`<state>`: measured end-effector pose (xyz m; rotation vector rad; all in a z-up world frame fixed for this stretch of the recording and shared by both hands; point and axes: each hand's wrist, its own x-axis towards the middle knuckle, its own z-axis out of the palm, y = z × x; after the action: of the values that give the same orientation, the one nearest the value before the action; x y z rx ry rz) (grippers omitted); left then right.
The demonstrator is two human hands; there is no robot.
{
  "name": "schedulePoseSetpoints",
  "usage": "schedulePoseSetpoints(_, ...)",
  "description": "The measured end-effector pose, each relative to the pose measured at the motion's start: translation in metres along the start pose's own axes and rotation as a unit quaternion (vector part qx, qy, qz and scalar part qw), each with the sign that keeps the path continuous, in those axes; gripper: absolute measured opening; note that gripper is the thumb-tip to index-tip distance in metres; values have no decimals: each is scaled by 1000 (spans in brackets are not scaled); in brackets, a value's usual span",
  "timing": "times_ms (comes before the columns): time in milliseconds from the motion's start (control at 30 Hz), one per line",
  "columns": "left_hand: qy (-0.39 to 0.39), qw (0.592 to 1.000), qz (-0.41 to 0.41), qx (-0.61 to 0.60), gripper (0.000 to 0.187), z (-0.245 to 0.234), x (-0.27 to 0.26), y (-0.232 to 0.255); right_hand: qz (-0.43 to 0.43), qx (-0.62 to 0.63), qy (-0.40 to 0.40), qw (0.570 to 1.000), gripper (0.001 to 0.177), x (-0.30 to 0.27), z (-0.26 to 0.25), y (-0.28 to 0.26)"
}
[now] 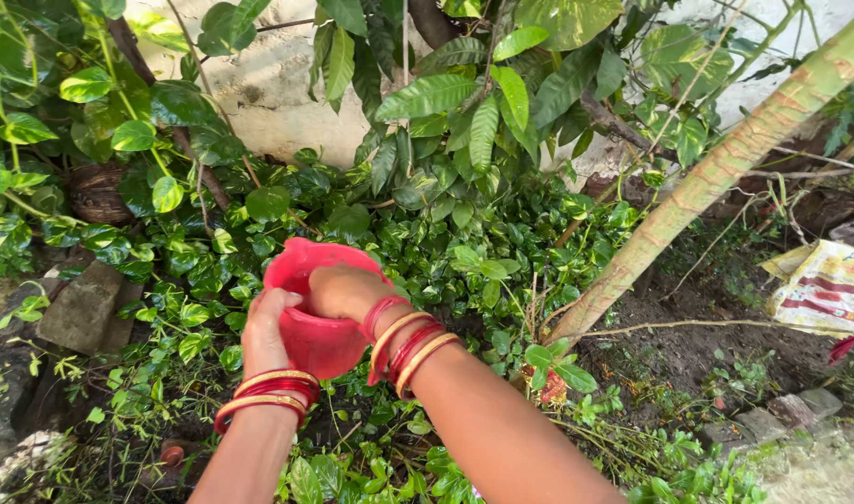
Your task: The person fills a mug with water and repeatedly splashes it onto various green plants in a garden area.
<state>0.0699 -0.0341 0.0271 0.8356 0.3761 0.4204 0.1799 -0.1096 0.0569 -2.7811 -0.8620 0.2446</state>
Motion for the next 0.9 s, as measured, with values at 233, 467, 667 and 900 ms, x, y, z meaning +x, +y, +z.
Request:
schedulePoseSetpoints(233, -21, 998, -40, -32, 45, -1, 4, 21, -26, 268, 205, 941, 63, -27, -109, 23)
schedulePoseSetpoints(467, -58, 995, -37, -76, 57, -10, 6, 46, 65, 102, 67, 990, 17, -64, -83, 73)
schedulePoseSetpoints(667, -69, 992, -34, -99, 56, -14, 1, 50, -44, 280, 196, 939, 24, -53, -71, 26)
schedulePoseSetpoints(900, 2, 999, -19, -37, 42, -21, -3, 37, -68, 230, -3, 971, 32, 37, -5, -17)
